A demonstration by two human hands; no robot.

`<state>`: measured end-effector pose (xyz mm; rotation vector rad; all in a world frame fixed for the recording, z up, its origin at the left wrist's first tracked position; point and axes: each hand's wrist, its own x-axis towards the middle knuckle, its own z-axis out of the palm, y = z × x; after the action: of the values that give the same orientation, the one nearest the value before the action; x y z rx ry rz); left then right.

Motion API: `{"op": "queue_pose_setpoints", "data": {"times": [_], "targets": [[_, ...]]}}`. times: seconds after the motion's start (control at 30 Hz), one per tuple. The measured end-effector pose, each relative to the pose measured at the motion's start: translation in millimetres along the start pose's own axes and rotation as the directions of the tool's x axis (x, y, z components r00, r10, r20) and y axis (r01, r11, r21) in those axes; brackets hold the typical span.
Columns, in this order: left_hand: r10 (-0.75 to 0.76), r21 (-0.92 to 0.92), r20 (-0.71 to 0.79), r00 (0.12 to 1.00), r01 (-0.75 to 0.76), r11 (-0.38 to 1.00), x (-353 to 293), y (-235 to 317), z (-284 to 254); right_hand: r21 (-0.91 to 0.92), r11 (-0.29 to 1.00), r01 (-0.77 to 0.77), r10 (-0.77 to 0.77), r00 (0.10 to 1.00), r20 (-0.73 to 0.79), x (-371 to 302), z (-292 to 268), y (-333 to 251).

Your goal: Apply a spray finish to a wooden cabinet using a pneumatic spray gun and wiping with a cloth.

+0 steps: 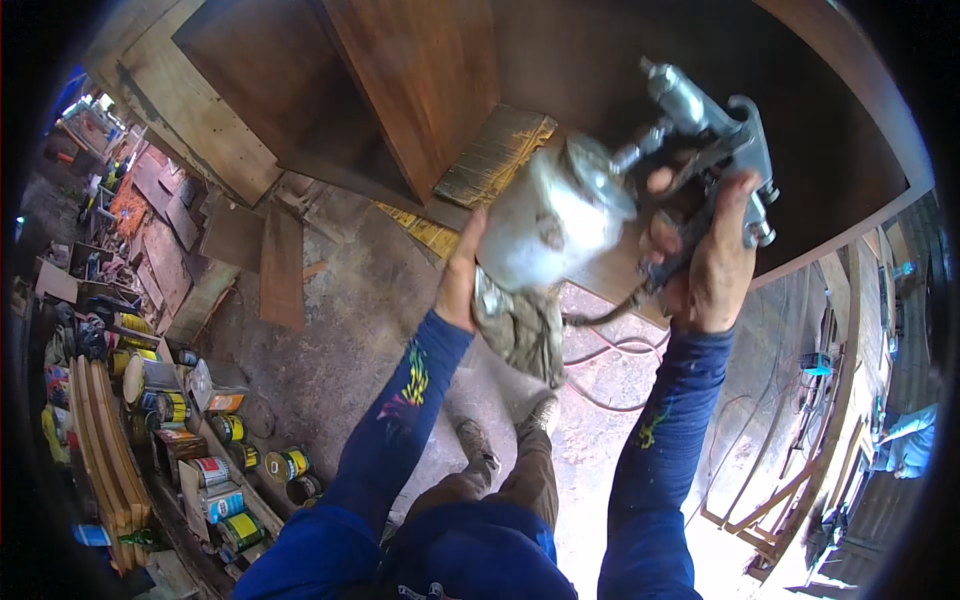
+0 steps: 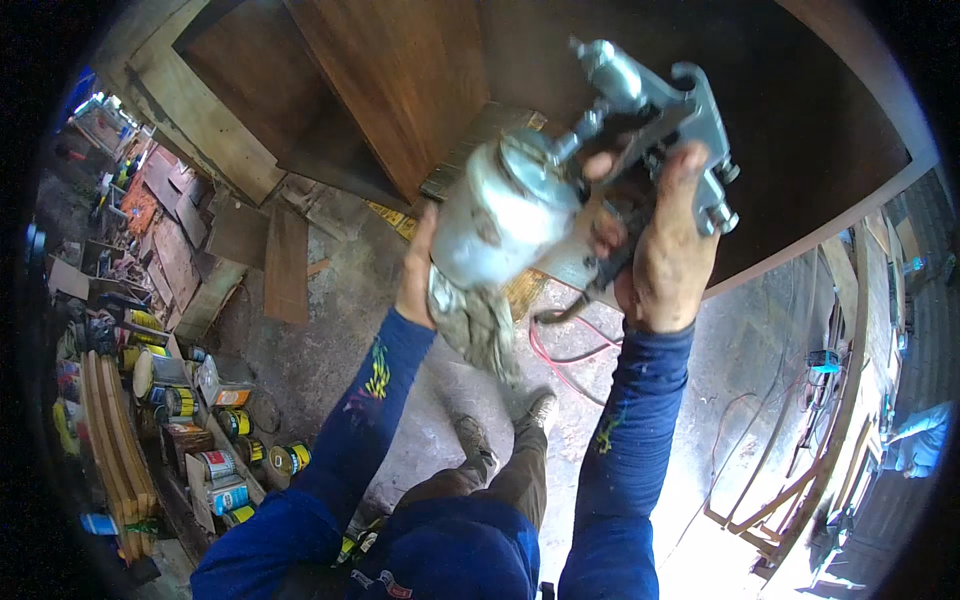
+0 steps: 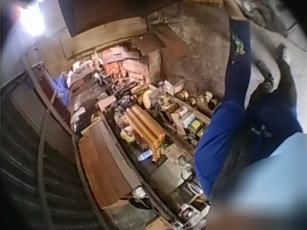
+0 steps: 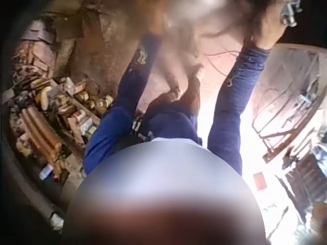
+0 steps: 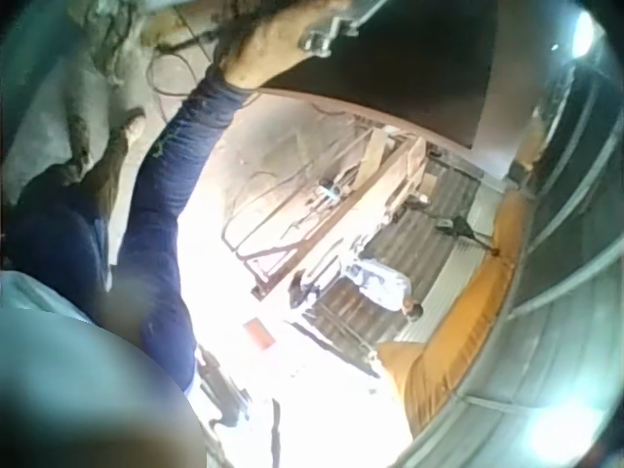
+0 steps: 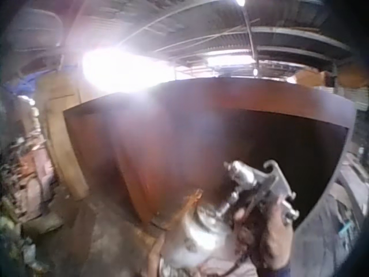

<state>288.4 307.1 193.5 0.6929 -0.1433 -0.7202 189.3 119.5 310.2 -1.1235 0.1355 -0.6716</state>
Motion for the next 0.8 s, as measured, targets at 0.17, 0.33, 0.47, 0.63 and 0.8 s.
{"op": "queue_pose_setpoints", "data": {"times": [0.17, 0.33, 0.47, 0.63, 0.8], "targets": [[0.051, -0.024, 0.010, 0.999, -0.050, 0.998, 18, 0, -9, -0.162, 0.987, -0.015, 0.015, 1.000, -0.006, 22, 14, 3], [-0.006, -0.128, -0.180, 0.984, -0.018, 0.992, 0, -97, -95, -0.234, 0.964, -0.128, 0.120, 0.992, -0.050, 4, -9, 65], [-0.284, -0.322, -0.237, 0.929, 0.200, 0.925, -55, -149, -118, -0.268, 0.872, -0.410, 0.379, 0.911, -0.161, -29, -35, 113], [0.022, -0.025, -0.293, 0.956, -0.031, 0.999, -75, -104, -78, -0.140, 0.936, -0.322, 0.307, 0.944, -0.121, -44, -27, 97], [-0.095, -0.141, -0.110, 0.989, 0.079, 0.987, -45, -61, -101, -0.041, 0.979, -0.201, 0.197, 0.977, -0.086, -40, -7, 79]]}}
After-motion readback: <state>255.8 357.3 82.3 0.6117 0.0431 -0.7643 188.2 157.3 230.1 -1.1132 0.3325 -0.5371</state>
